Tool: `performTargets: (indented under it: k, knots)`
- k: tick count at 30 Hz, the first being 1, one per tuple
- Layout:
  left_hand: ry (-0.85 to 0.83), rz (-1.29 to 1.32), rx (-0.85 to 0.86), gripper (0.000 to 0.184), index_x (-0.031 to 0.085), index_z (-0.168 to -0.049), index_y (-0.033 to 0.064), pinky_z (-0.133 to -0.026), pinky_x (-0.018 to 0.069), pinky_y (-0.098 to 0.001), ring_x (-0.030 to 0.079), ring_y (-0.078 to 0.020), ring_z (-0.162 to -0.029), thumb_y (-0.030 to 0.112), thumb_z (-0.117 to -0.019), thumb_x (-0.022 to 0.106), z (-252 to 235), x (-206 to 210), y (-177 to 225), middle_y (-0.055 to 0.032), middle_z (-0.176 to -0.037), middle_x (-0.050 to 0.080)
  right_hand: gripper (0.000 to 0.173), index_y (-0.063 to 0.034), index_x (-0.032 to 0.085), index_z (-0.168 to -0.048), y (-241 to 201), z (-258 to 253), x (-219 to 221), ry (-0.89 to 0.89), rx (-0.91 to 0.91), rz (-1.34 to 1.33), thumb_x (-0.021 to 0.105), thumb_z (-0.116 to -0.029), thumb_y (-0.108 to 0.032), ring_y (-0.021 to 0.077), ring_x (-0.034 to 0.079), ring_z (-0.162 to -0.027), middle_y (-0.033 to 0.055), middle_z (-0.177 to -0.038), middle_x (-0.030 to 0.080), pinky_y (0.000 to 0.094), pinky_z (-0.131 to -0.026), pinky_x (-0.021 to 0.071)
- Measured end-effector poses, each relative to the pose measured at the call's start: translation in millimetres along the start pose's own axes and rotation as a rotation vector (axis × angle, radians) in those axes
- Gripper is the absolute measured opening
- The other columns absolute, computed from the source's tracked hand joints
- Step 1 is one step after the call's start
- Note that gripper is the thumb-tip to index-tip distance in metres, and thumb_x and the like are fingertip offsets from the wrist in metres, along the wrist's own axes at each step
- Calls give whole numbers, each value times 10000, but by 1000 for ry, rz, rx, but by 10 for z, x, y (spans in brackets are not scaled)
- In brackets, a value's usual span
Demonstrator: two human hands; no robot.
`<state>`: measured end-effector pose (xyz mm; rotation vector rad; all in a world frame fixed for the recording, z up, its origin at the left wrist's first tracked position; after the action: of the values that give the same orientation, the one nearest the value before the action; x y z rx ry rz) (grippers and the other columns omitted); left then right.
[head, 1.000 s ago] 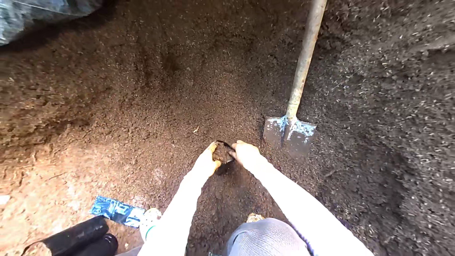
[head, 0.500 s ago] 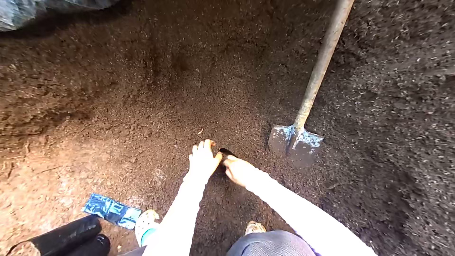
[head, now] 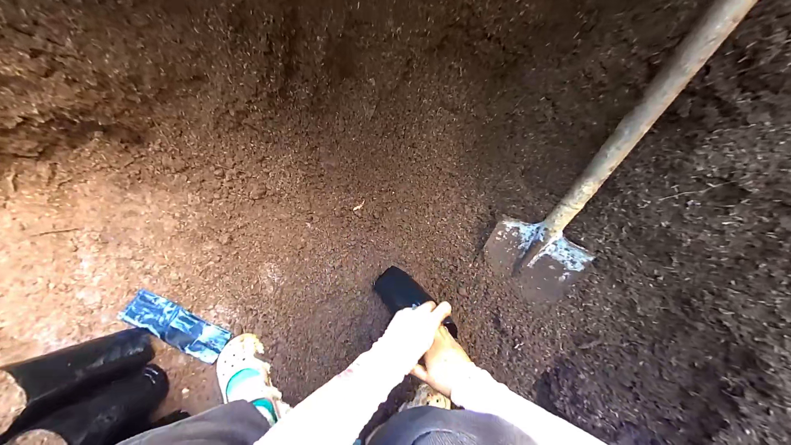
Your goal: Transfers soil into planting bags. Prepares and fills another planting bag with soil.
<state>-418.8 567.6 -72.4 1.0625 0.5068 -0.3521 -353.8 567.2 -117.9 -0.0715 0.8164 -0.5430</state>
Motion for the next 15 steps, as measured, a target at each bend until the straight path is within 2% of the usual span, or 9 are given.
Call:
performTargets:
  k: [3,4,5,6,7,9,12,14,15]
  knots:
    - [2,0,69,368,579,-1413,102,-918,537,-591,687,-436,-1072,119,-1107,374,5,72,-7,-237,-1220,672,698,16,588,-1385,-154,-67,-48,11,-38,72,488,-987,-548,424,510,-1368,274,-1424,571,557,-1172,343]
    - [6,7,80,366,588,-1407,95,-913,538,-597,690,-441,-1066,120,-1107,379,3,90,-41,-244,-1209,678,621,-12,598,-1392,-236,-49,-126,-44,15,102,482,-1011,-489,394,540,-1352,235,-1426,590,546,-1154,379]
    - [-10,12,80,372,584,-1414,89,-922,531,-605,685,-447,-1080,122,-1108,375,-3,119,-81,-250,-1219,675,577,-40,474,-1511,-309,-5,-181,-286,143,90,451,-1078,-419,363,434,-1449,195,-1559,466,533,-1199,314]
    - [-22,20,70,377,580,-1420,86,-929,525,-610,682,-448,-1092,130,-1111,368,-6,128,-119,-250,-1227,674,557,-22,486,-1497,-331,-70,-195,-327,159,50,493,-1065,-374,382,459,-1426,211,-1545,476,562,-1170,348]
    - [-19,36,40,381,578,-1423,87,-947,522,-612,681,-441,-1113,152,-1113,366,-10,91,-155,-243,-1242,679,550,6,535,-1448,-332,-173,-204,-285,125,4,550,-1034,-355,416,499,-1380,246,-1494,518,596,-1134,378]
    - [8,98,-99,379,560,-1430,109,-989,511,-615,670,-424,-1155,222,-1124,368,-30,-123,-196,-226,-1256,681,579,8,554,-1426,-289,-353,-247,-183,43,-38,608,-991,-371,429,470,-1397,263,-1484,517,613,-1159,348]
    - [178,176,-282,365,551,-1416,118,-985,521,-601,677,-408,-1142,279,-1123,405,-7,-789,-347,-224,-1208,694,623,-37,558,-1436,-348,-495,-762,87,-113,12,625,-977,-453,364,486,-1408,203,-1489,533,571,-1148,397]
    - [251,123,-369,367,528,-1435,131,-970,526,-599,677,-407,-1140,274,-1123,400,120,-1168,-548,-224,-1208,692,468,0,657,-1284,-540,-418,-1144,223,-305,79,586,-1031,-388,353,561,-1337,203,-1379,620,523,-1105,452]
    - [241,27,-428,373,513,-1454,149,-962,529,-605,661,-407,-1179,254,-1111,410,183,-1278,-636,-215,-1260,675,382,8,691,-1217,-599,-379,-1227,246,-397,111,563,-1053,-313,346,563,-1338,195,-1357,638,502,-1133,430]
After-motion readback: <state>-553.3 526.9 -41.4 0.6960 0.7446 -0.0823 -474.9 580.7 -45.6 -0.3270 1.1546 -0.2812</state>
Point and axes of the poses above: each hand's wrist, its own z-axis away from the middle knuckle, its own x-axis out of the palm, y = z × x, the point moved 10 cm from there along -z, towards the middle knuckle
